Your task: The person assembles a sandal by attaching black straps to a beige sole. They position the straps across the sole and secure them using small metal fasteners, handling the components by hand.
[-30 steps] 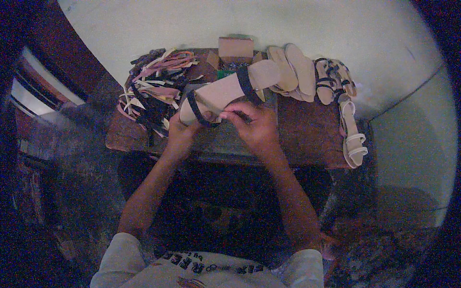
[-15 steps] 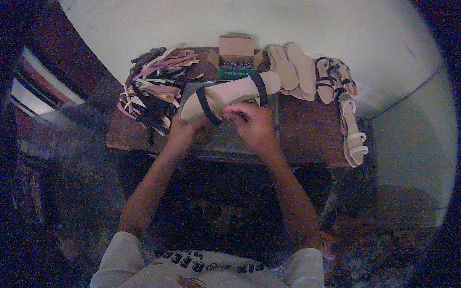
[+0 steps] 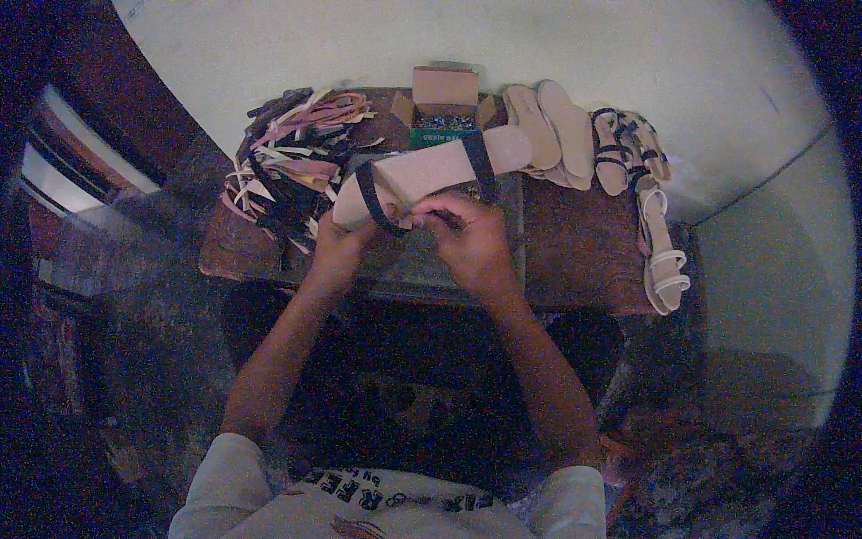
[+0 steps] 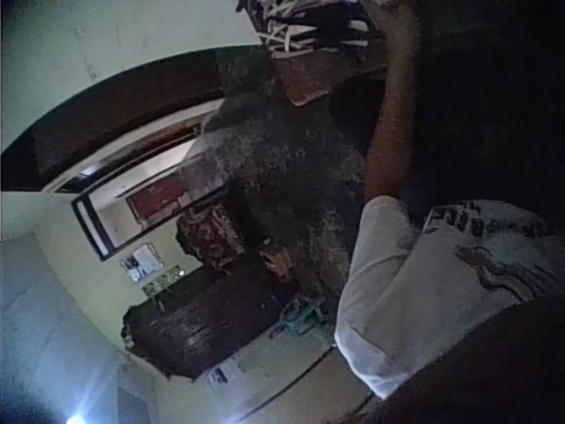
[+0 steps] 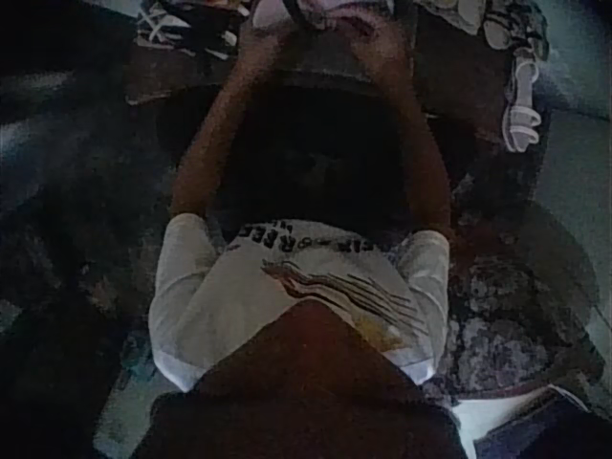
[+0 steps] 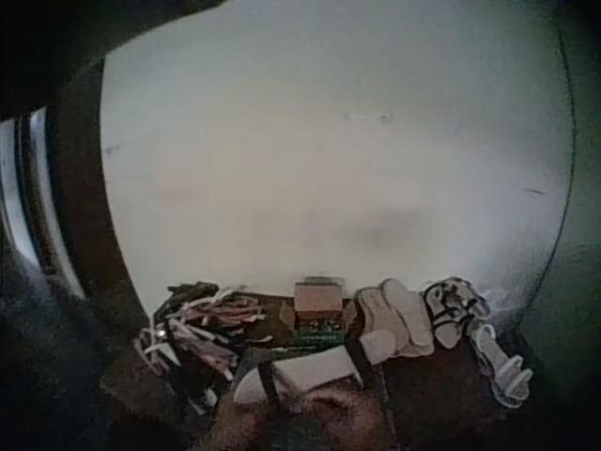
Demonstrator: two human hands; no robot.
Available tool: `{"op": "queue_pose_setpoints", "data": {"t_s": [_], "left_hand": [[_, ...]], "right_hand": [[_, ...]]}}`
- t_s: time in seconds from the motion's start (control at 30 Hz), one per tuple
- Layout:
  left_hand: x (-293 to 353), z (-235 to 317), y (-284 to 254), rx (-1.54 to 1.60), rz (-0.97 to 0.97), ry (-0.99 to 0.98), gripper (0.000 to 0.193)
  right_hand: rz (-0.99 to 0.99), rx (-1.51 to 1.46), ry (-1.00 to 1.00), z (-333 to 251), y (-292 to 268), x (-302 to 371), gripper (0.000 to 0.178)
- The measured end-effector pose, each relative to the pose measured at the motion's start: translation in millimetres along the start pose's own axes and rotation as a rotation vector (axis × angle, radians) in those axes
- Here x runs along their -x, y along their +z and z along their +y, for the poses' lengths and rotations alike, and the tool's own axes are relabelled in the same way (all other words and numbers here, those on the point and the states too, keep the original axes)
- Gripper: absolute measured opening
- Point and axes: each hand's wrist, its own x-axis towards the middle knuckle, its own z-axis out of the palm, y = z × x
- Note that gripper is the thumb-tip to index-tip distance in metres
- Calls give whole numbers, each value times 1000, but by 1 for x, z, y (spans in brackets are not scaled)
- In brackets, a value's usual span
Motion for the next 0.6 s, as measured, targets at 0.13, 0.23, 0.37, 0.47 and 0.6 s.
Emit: {"op": "queue_pose_setpoints", "data": {"t_s": [0.13,0.23,0.37,0.47,0.6], "left_hand": [[1,5,1,-133,0,92,20],[2,1,2,-166,9,166,19],[1,-9,2,-109,30,221,18],[3,-3,6,-126,25,229,18],[0,-10,1,-124,28,196,18]], "right_hand": [[-6,-36,93,-1,0,-1,12],[-32,-164,217,3,2,0,14],[-17,-135,159,1,5,1,14],[-18,-146,156,1,1,1,14],[-28,-33,77,-2,-2,0,13]]}}
